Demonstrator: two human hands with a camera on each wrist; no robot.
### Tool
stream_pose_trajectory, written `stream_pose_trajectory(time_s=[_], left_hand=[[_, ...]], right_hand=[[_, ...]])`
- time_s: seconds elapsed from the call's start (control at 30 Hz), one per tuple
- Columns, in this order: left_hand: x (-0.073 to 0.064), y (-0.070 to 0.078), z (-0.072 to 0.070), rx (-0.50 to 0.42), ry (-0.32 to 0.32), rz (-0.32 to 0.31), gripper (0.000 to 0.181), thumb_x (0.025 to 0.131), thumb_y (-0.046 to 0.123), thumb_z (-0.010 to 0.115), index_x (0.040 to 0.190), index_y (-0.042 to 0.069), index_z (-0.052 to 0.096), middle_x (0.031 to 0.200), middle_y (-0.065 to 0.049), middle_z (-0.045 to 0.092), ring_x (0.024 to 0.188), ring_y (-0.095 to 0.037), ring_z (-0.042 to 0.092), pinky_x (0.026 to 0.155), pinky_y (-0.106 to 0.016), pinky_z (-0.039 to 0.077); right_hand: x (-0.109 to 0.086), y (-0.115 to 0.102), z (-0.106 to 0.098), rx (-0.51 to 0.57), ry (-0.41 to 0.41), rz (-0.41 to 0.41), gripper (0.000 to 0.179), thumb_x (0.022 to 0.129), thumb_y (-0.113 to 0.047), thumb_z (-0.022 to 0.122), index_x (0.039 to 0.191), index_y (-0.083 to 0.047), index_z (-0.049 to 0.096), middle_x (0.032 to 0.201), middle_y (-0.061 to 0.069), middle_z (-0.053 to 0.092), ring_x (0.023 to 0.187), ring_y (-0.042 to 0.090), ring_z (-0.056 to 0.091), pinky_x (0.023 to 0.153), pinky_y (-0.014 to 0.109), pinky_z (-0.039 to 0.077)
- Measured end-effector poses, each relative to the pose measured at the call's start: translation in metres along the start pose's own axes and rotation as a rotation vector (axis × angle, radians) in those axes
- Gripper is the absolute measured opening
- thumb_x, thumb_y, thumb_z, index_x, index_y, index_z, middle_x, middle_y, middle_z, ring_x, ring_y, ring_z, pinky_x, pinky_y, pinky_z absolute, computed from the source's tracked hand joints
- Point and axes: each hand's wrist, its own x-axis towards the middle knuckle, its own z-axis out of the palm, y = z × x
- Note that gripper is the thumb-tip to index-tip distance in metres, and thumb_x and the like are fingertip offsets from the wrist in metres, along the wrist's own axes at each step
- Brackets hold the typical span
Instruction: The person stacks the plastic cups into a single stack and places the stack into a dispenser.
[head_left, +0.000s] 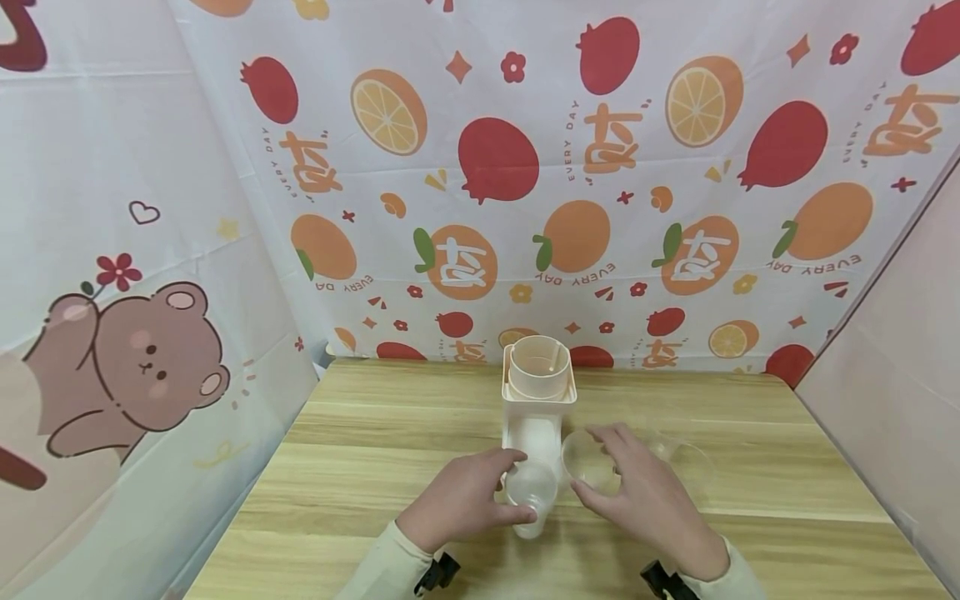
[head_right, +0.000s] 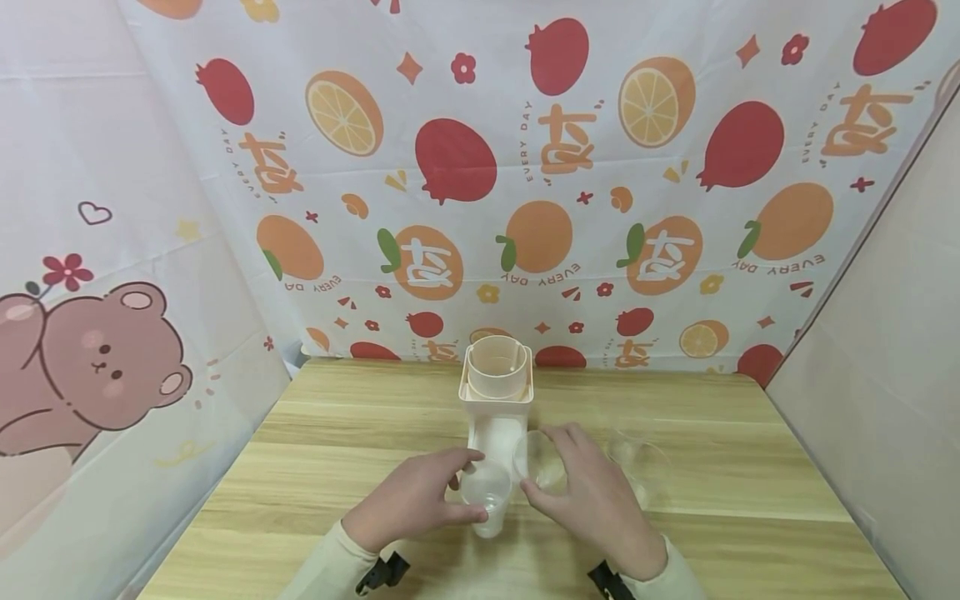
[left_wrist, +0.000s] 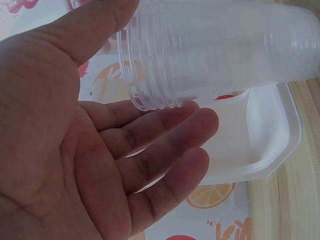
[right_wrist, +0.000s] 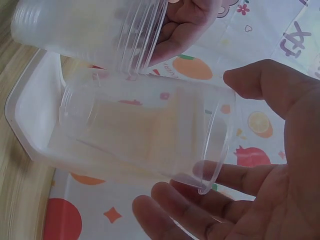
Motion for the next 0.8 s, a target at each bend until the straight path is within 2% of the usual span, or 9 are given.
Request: stream_pose_trajectory(time_s=[0.23,0.43,0.5,0.6,0.7,0.8], left_hand=[[-0.0001,0.0003,0.0013,0.017,0.008,0.005,0.074,0.081,0.061,0.081,0.135,0.014,0.064,0.111,0.006,0.072,0.089,-0.008,0.069,0.075,-0.028,0.054],[-0.0011,0.0001,0.0016,0.018,0.018,0.012,0.075,0.081,0.061,0.081,0.136,0.014,0.063,0.111,0.006,0.072,0.088,-0.007,0.068,0.075,-0.028,0.054],[-0.0012,-0.0001,0.0018,0.017,0.019,0.010,0.075,0.080,0.061,0.081,0.136,0.014,0.063,0.111,0.006,0.072,0.087,-0.006,0.067,0.075,-0.028,0.054],[-0.0008,-0.0003,0.0022,0.016,0.021,0.008,0.075,0.081,0.061,0.081,0.136,0.014,0.063,0.111,0.006,0.072,0.084,-0.004,0.066,0.074,-0.028,0.054],[-0.0006,-0.0003,0.0026,0.017,0.023,0.007,0.074,0.081,0.062,0.081,0.136,0.015,0.063,0.110,0.007,0.072,0.083,-0.003,0.065,0.073,-0.027,0.053],[-0.0006,-0.0002,0.0027,0.018,0.024,0.007,0.074,0.081,0.061,0.081,0.136,0.015,0.064,0.110,0.006,0.072,0.083,-0.003,0.065,0.073,-0.028,0.053]], right_hand=[[-0.0001,0.0001,-0.0010,0.043,0.010,0.006,0.065,0.082,-0.040,0.085,0.138,-0.015,0.063,0.121,-0.006,0.061,0.088,0.008,0.060,0.065,0.025,0.049],[-0.0005,0.0003,-0.0019,0.050,0.052,-0.028,0.067,0.080,-0.037,0.086,0.139,-0.015,0.063,0.123,-0.006,0.057,0.080,0.007,0.055,0.063,0.024,0.046],[-0.0005,0.0006,-0.0020,0.043,0.072,-0.052,0.069,0.079,-0.036,0.087,0.140,-0.014,0.063,0.123,-0.004,0.058,0.083,0.010,0.059,0.066,0.027,0.050],[-0.0002,0.0007,-0.0018,0.054,0.091,-0.081,0.073,0.078,-0.033,0.089,0.141,-0.009,0.059,0.125,0.001,0.060,0.099,0.017,0.065,0.076,0.036,0.057],[0.0004,0.0005,-0.0013,0.079,0.101,-0.097,0.073,0.077,-0.028,0.090,0.139,-0.007,0.056,0.126,0.005,0.061,0.113,0.022,0.065,0.087,0.044,0.057],[0.0004,0.0004,-0.0010,0.088,0.110,-0.101,0.070,0.077,-0.028,0.090,0.136,-0.007,0.058,0.125,0.004,0.061,0.113,0.022,0.064,0.089,0.045,0.057]])
